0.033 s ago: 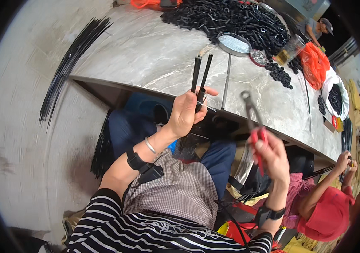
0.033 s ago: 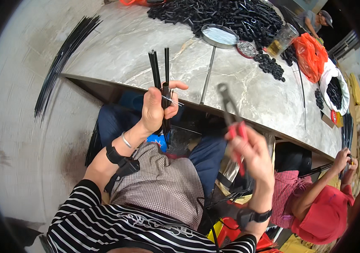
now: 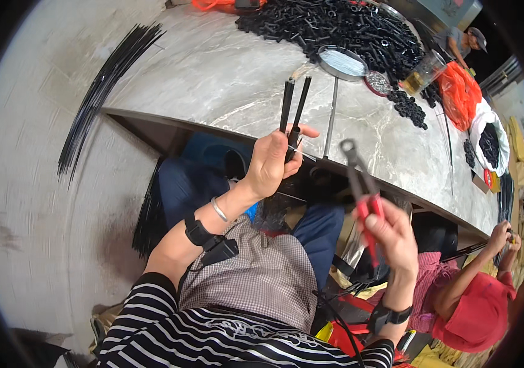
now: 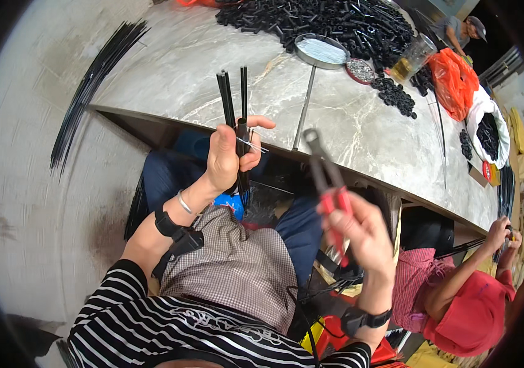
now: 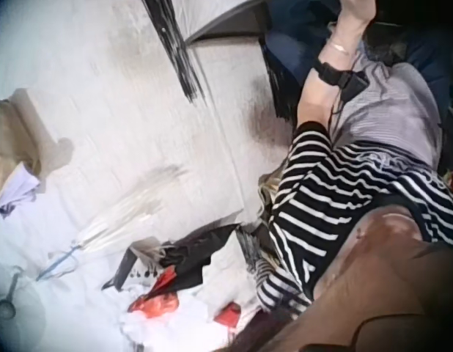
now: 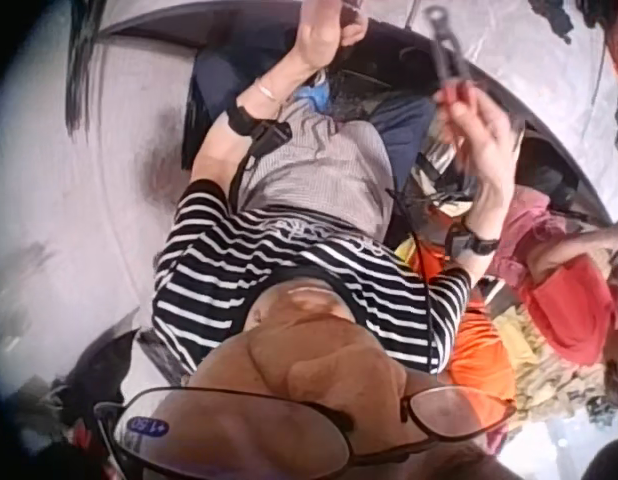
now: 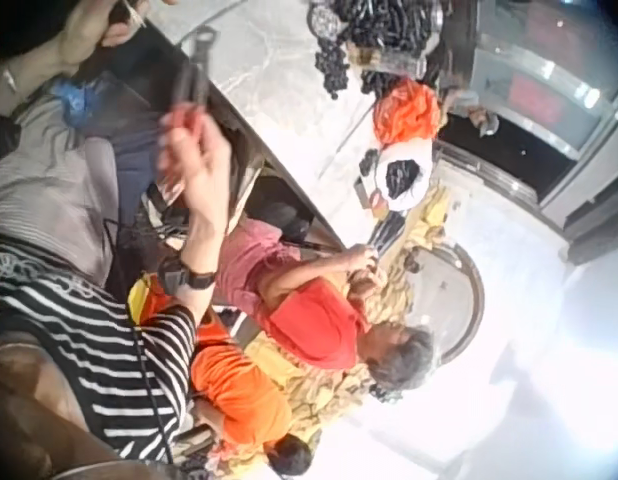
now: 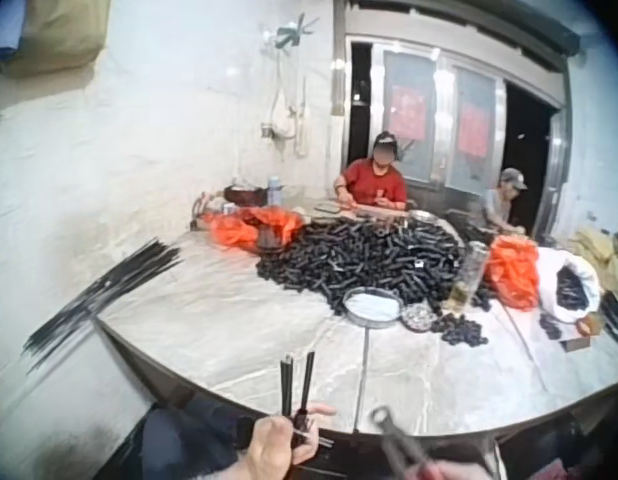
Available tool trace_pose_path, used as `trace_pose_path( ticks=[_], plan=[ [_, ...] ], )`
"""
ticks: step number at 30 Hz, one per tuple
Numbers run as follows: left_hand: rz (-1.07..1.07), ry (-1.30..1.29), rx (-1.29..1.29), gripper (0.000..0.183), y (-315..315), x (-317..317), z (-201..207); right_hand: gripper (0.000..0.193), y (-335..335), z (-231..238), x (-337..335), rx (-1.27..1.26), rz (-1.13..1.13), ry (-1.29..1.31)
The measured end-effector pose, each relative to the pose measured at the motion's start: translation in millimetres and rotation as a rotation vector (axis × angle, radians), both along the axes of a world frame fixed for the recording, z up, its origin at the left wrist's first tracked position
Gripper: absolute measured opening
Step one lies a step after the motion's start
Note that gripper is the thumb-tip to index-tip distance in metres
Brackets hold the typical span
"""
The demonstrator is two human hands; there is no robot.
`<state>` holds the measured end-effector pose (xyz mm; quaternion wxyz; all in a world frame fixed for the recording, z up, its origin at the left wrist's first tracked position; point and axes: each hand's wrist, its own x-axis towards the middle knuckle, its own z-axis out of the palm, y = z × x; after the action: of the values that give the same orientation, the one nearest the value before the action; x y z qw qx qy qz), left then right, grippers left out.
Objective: Assembling or repairing umbrella rib components using pliers and plastic joints in a factory setting.
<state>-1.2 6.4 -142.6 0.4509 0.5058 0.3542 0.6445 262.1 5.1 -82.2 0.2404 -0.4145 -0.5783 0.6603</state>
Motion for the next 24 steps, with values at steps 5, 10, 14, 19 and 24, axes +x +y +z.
trace_pose_path(
  ticks=[5, 10, 14, 19, 24],
  plan=[
    [-0.025, 0.006, -0.031, 0.092, -6, 2, 2, 0.046, -32, 2, -18, -0.315, 0.180, 0.210],
    [0.011, 0.079, -0.028, 0.092, -14, 6, 6, 0.047, -37, 4, -20, -0.409, 0.201, 0.272],
    [-0.014, 0.081, -0.023, 0.093, -21, 6, 9, 0.049, -40, 2, -21, -0.470, 0.202, 0.377],
    [-0.021, 0.128, -0.005, 0.094, -26, 6, 14, 0.052, -43, 2, -20, -0.461, 0.241, 0.405],
    [-0.046, 0.059, 0.018, 0.098, -28, 10, 13, 0.044, -38, -5, -5, -0.585, 0.336, 0.491]
  ],
)
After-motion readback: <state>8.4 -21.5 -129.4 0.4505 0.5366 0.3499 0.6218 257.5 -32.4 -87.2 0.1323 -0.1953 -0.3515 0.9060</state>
